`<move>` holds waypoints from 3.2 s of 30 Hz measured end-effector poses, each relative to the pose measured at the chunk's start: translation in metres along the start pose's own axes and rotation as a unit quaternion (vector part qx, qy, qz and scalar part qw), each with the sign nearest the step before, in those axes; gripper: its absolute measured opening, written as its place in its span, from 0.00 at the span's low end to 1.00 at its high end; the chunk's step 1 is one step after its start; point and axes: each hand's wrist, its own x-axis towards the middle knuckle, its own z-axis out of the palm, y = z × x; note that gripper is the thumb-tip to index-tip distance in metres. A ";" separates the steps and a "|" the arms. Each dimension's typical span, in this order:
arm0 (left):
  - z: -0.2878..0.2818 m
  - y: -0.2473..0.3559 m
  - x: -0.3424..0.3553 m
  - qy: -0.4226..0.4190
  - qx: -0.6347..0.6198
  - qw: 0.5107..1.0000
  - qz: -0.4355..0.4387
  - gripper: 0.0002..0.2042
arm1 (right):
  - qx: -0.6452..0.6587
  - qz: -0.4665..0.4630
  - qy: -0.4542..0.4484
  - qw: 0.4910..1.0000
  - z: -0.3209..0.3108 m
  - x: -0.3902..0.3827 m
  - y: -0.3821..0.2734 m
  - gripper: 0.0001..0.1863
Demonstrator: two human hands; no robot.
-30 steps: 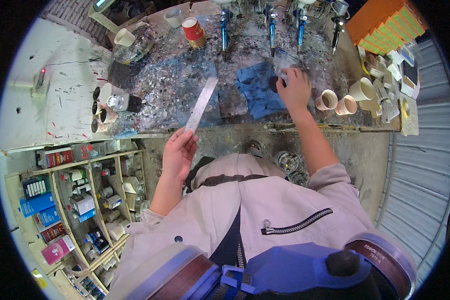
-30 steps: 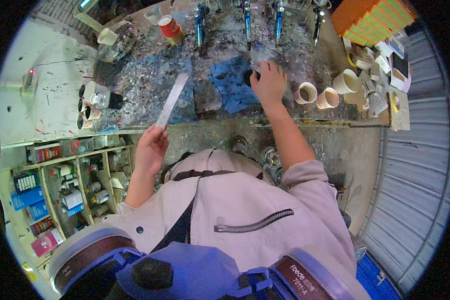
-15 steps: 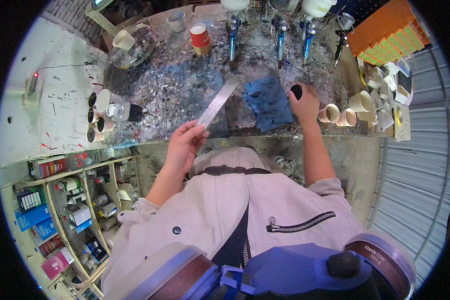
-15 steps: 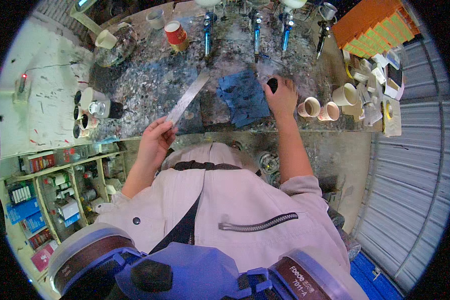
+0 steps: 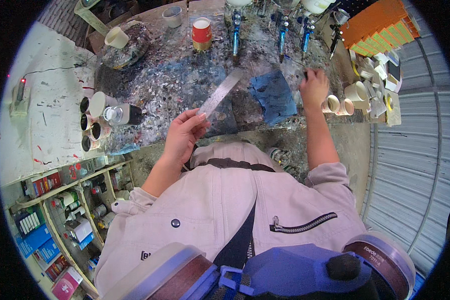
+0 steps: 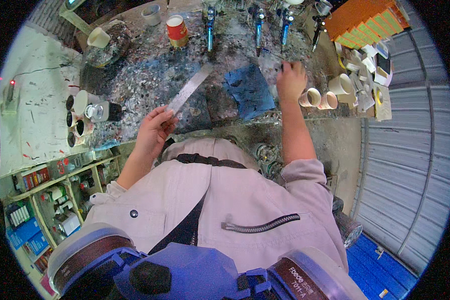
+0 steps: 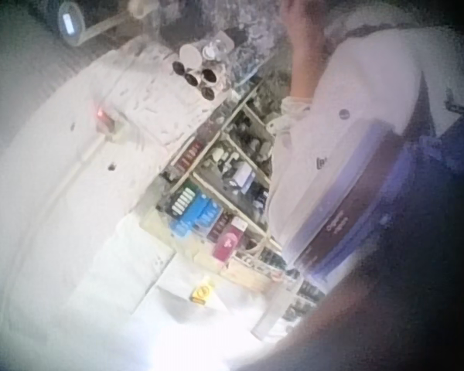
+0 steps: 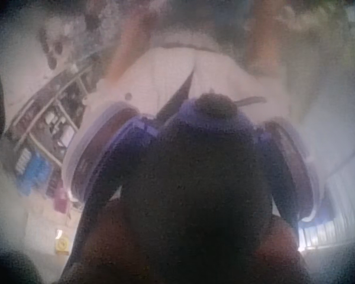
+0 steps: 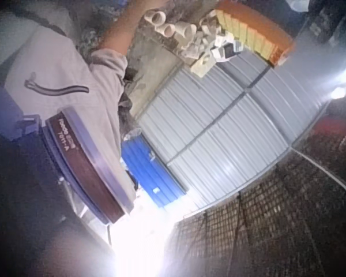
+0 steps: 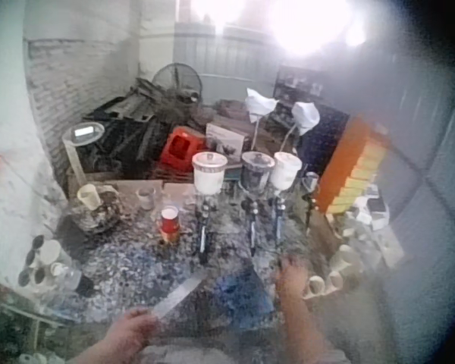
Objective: The person pours paint from a spray gun into a paper cup, then adds liquid from several bottles into the cup. They stir the mixture with a stick and transfer some of the mixed paint into another container.
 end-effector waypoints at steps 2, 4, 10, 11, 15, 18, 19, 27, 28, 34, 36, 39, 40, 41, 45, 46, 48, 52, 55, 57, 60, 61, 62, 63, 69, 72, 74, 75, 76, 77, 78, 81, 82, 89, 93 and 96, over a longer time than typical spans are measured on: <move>-0.002 0.002 0.005 -0.007 0.005 1.000 -0.006 0.14 | -0.035 -0.019 -0.082 0.996 -0.002 -0.011 -0.006 0.20; -0.006 0.003 0.009 -0.017 0.004 1.000 -0.006 0.14 | 0.024 0.006 -0.147 0.989 -0.003 -0.022 -0.014 0.23; -0.018 0.009 0.011 -0.026 0.006 1.000 -0.011 0.14 | 0.222 0.005 -0.139 0.965 -0.008 -0.035 -0.025 0.21; -0.018 0.011 0.011 -0.025 0.009 1.000 -0.012 0.14 | 0.258 0.007 -0.138 0.956 -0.010 -0.033 -0.027 0.20; -0.018 0.016 0.009 -0.022 0.034 0.999 0.000 0.13 | 0.096 -0.188 -0.013 0.977 -0.024 -0.022 -0.048 0.18; -0.019 0.019 0.008 -0.019 0.033 0.999 0.013 0.13 | 0.272 -0.020 -0.098 0.957 -0.058 -0.006 -0.079 0.15; -0.019 0.020 0.007 -0.019 0.040 0.999 0.021 0.13 | 0.328 -0.013 -0.035 0.944 -0.074 -0.001 -0.092 0.14; -0.016 0.022 0.016 -0.047 0.109 0.992 0.053 0.06 | 0.407 -0.293 -0.138 0.854 -0.181 -0.051 -0.245 0.15; -0.015 0.022 0.015 -0.043 0.160 0.983 0.082 0.05 | 0.402 -0.286 -0.097 0.864 -0.180 -0.051 -0.254 0.14; -0.013 0.020 0.006 -0.068 0.084 0.989 0.102 0.08 | 0.323 -0.324 0.006 0.889 -0.148 -0.049 -0.271 0.10; -0.013 0.019 0.004 -0.064 0.103 0.986 0.117 0.07 | 0.253 -0.321 -0.109 0.906 -0.142 -0.053 -0.272 0.09; -0.019 0.019 0.000 -0.085 0.111 0.975 0.172 0.06 | 0.267 -0.305 -0.092 0.909 -0.138 -0.059 -0.285 0.16; -0.023 0.022 -0.001 -0.082 0.152 0.964 0.202 0.06 | 0.267 -0.313 -0.084 0.908 -0.138 -0.060 -0.291 0.14; -0.028 0.028 -0.001 -0.088 0.197 0.951 0.220 0.06 | 0.265 -0.317 -0.077 0.907 -0.138 -0.060 -0.297 0.12; -0.038 0.039 -0.015 -0.108 0.207 0.944 0.234 0.05 | 0.260 -0.351 -0.106 0.893 -0.145 -0.050 -0.298 0.11; -0.038 0.040 -0.020 -0.110 0.171 0.953 0.224 0.04 | 0.245 -0.361 -0.096 0.895 -0.147 -0.044 -0.294 0.13; -0.045 0.047 -0.030 -0.061 0.170 0.962 0.205 0.05 | 0.222 -0.378 -0.064 0.896 -0.152 -0.035 -0.280 0.18; -0.058 0.050 -0.032 -0.066 0.168 0.971 0.157 0.09 | 0.162 -0.337 -0.165 0.912 -0.157 -0.034 -0.272 0.19; -0.066 0.043 -0.026 -0.082 0.134 0.977 0.146 0.09 | 0.160 -0.326 -0.123 0.924 -0.159 -0.044 -0.298 0.21; -0.070 0.039 -0.024 -0.130 0.158 0.967 0.152 0.08 | 0.274 -0.347 -0.138 0.886 -0.157 -0.069 -0.330 0.22; -0.080 0.042 -0.030 -0.077 0.132 0.972 0.179 0.08 | 0.215 -0.347 -0.154 0.900 -0.151 -0.065 -0.330 0.17; -0.085 0.044 -0.035 -0.065 0.109 0.976 0.177 0.08 | 0.190 -0.354 -0.156 0.902 -0.149 -0.060 -0.321 0.16; -0.091 0.050 -0.037 -0.058 0.139 0.972 0.180 0.09 | 0.154 -0.337 -0.179 0.911 -0.146 -0.050 -0.306 0.14; -0.093 0.050 -0.041 -0.050 0.148 0.976 0.150 0.09 | 0.181 -0.343 -0.165 0.907 -0.145 -0.050 -0.295 0.16; -0.085 0.043 -0.043 -0.084 0.132 0.980 0.123 0.10 | 0.169 -0.304 -0.231 0.909 -0.128 -0.036 -0.254 0.25; -0.084 0.041 -0.043 -0.095 0.129 0.981 0.111 0.11 | 0.218 -0.309 -0.217 0.900 -0.111 -0.034 -0.235 0.21; -0.089 0.043 -0.043 -0.066 0.155 0.976 0.136 0.10 | 0.170 -0.365 -0.044 0.914 -0.091 -0.030 -0.213 0.13; -0.092 0.045 -0.044 -0.054 0.169 0.973 0.146 0.10 | 0.126 -0.290 -0.051 0.947 -0.086 -0.014 -0.192 0.15; -0.096 0.046 -0.044 -0.041 0.125 0.981 0.140 0.11 | 0.071 -0.198 -0.079 0.975 -0.083 0.001 -0.173 0.21; -0.099 0.047 -0.043 -0.036 0.112 0.984 0.134 0.11 | 0.069 -0.019 -0.132 0.989 -0.088 0.011 -0.154 0.21; -0.100 0.048 -0.042 -0.030 0.098 0.986 0.128 0.11 | 0.166 0.086 -0.120 0.975 -0.091 0.018 -0.144 0.16; -0.095 0.046 -0.041 -0.019 0.081 0.993 0.086 0.12 | 0.375 0.131 -0.014 0.918 -0.123 0.036 -0.142 0.18; -0.089 0.046 -0.039 -0.022 0.077 0.994 0.075 0.12 | 0.415 0.086 0.001 0.906 -0.138 0.037 -0.153 0.16; -0.044 0.041 -0.026 -0.011 0.007 0.999 0.051 0.07 | 0.417 -0.387 -0.042 0.821 -0.175 -0.060 -0.279 0.22; -0.034 0.027 -0.022 -0.006 0.020 0.999 0.047 0.05 | 0.491 -0.330 -0.090 0.801 -0.163 -0.072 -0.279 0.30; -0.027 0.024 -0.010 0.008 0.102 0.993 0.058 0.05 | 0.478 -0.290 -0.109 0.822 -0.150 -0.074 -0.280 0.31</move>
